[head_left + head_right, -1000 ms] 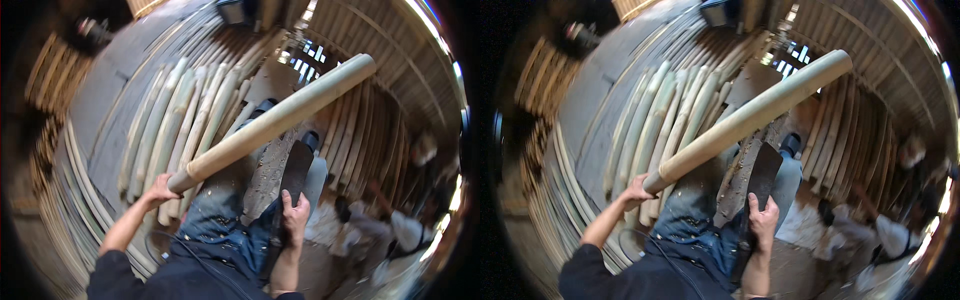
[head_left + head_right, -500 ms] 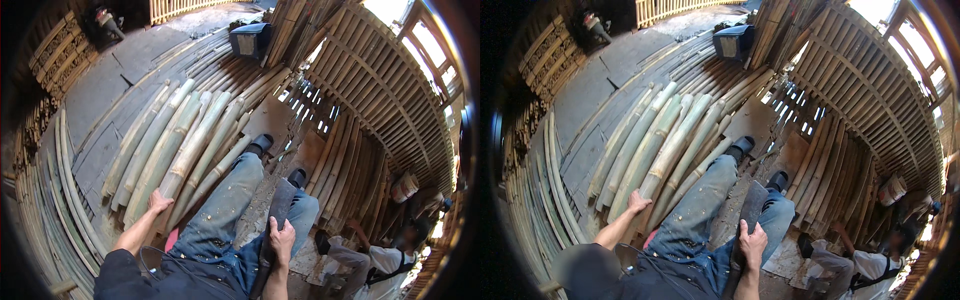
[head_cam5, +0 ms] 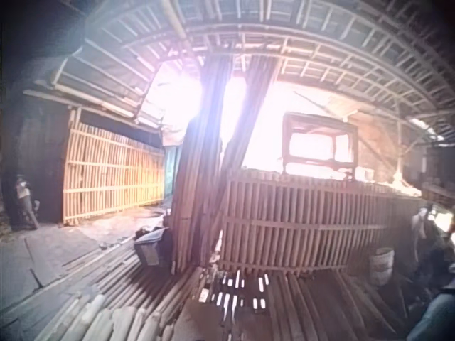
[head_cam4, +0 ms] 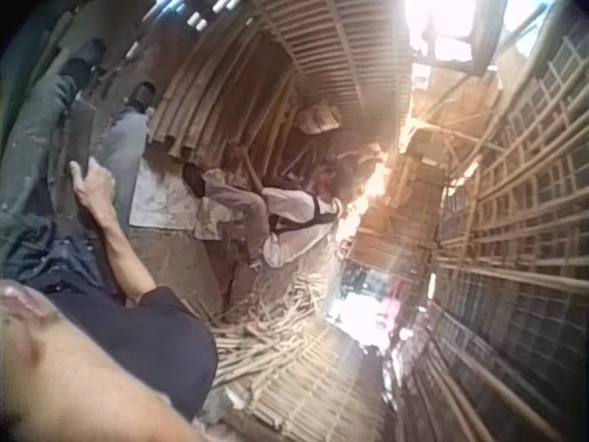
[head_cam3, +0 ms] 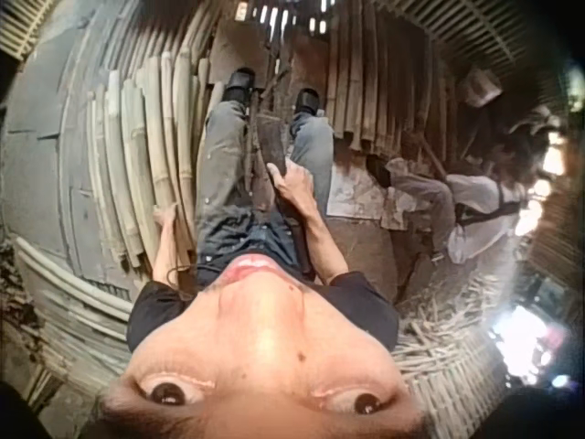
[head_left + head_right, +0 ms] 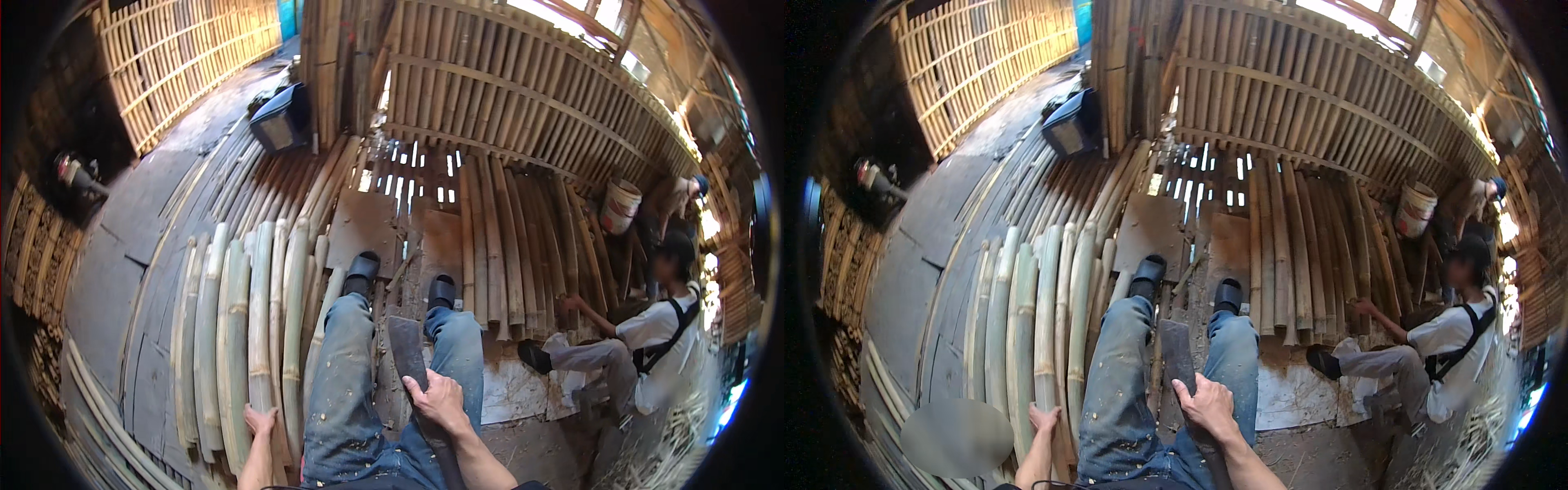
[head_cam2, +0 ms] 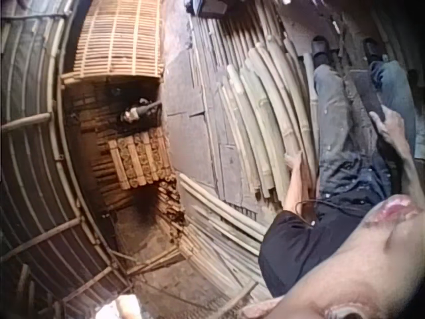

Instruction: The person is using a large cleaver to scrape and shape the surface of a bamboo pole.

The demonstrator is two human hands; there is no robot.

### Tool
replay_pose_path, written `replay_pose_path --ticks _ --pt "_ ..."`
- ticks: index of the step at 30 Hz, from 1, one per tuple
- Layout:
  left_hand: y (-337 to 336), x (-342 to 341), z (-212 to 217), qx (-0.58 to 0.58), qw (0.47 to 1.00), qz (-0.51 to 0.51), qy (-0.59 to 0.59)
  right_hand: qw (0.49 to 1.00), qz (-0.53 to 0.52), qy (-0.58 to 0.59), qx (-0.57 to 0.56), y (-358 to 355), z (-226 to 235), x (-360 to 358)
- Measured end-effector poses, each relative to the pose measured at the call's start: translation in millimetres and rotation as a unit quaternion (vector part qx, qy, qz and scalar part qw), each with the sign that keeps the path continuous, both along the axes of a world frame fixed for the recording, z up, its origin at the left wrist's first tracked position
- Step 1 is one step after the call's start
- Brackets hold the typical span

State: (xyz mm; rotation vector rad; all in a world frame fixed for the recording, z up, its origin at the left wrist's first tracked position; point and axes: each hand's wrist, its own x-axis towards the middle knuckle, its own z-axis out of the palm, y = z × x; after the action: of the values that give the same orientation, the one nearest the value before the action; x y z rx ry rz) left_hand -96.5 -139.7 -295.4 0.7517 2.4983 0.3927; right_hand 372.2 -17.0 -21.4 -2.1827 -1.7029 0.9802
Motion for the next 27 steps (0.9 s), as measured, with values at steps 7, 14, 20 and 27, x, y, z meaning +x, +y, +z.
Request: replay_pose_path --ticks 7,14,20,27 --pt "13.2 -16.0 -15.4 -0.097 0.987 -0.057 0.116 0.999 0.045 -0.007 -0.027 5.1 11.6 -4.7" --pt "56.9 -11.3 -1.0 -0.158 0.971 -0.144 0.108 0.997 0.045 0.065 0.014 -0.3 -3.7 8.3" --pt "150.4 -18.0 25.2 0.196 0.969 -0.125 0.081 0.941 -0.026 0.336 0.038 38.4 6.3 28.2" --pt "346.1 97.3 200.6 0.365 0.884 -0.208 -0.207 0.824 -0.096 0.557 0.053 125.9 15.0 50.6"
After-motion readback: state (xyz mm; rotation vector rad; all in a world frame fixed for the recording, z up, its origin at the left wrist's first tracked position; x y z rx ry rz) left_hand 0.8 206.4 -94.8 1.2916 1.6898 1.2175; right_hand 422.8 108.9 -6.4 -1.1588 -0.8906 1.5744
